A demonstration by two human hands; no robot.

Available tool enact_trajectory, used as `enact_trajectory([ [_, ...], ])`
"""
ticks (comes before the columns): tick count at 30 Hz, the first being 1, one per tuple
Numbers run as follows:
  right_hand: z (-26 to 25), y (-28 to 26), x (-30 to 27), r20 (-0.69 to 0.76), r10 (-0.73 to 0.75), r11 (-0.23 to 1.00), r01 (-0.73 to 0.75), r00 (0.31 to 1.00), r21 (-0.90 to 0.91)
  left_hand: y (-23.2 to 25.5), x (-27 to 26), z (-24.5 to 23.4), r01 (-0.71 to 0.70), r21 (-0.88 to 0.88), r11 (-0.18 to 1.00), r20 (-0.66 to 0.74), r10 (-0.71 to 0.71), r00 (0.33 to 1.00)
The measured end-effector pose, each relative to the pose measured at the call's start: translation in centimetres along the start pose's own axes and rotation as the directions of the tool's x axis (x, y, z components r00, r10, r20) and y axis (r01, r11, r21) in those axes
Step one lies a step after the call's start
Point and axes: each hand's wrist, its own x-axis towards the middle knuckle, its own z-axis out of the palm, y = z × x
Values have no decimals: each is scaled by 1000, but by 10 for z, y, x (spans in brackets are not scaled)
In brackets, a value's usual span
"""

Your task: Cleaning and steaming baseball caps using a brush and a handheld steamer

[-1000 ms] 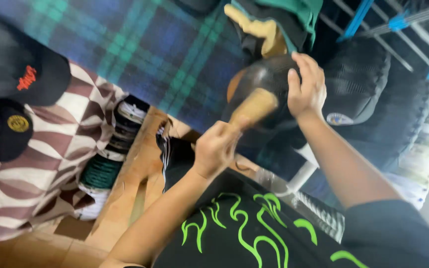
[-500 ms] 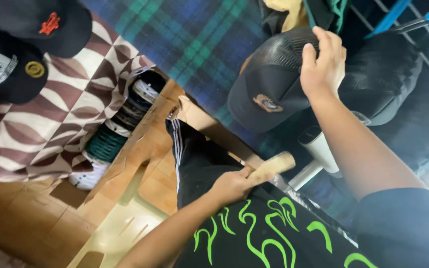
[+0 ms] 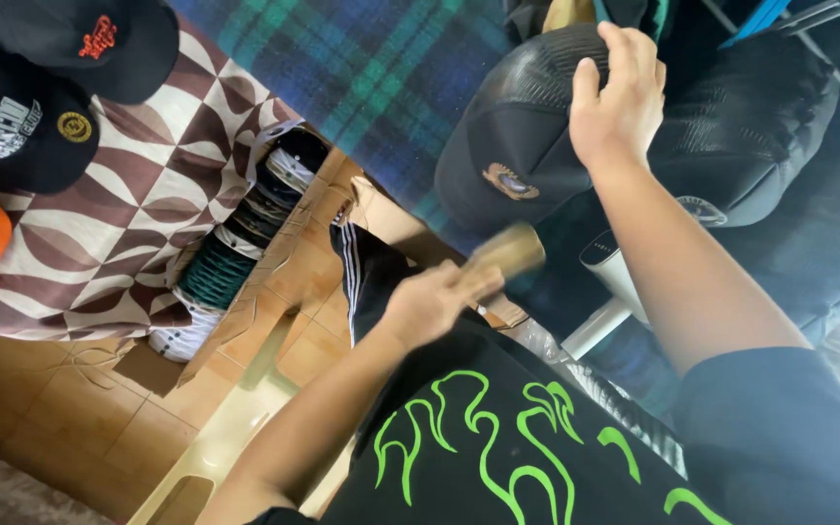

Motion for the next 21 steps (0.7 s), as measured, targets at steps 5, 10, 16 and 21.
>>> enact_trajectory([
  [5,-20,-15,-9,-20,-345,938,346,938,38,-60,-15,7,389,133,912,26,-395,918],
  [10,-29,-22,7,97,-450,893,445,888,66,-91,15,-46,730,-60,681,-539,-638,551],
  [16,-20,-15,16,160,-425,904,427,891,21,39,25,32,595,-244,766,-237,-642,729],
  [21,-23,-19,14,125,-458,888,458,880,36,50,-5,45,41,-190,981,288,16,957],
])
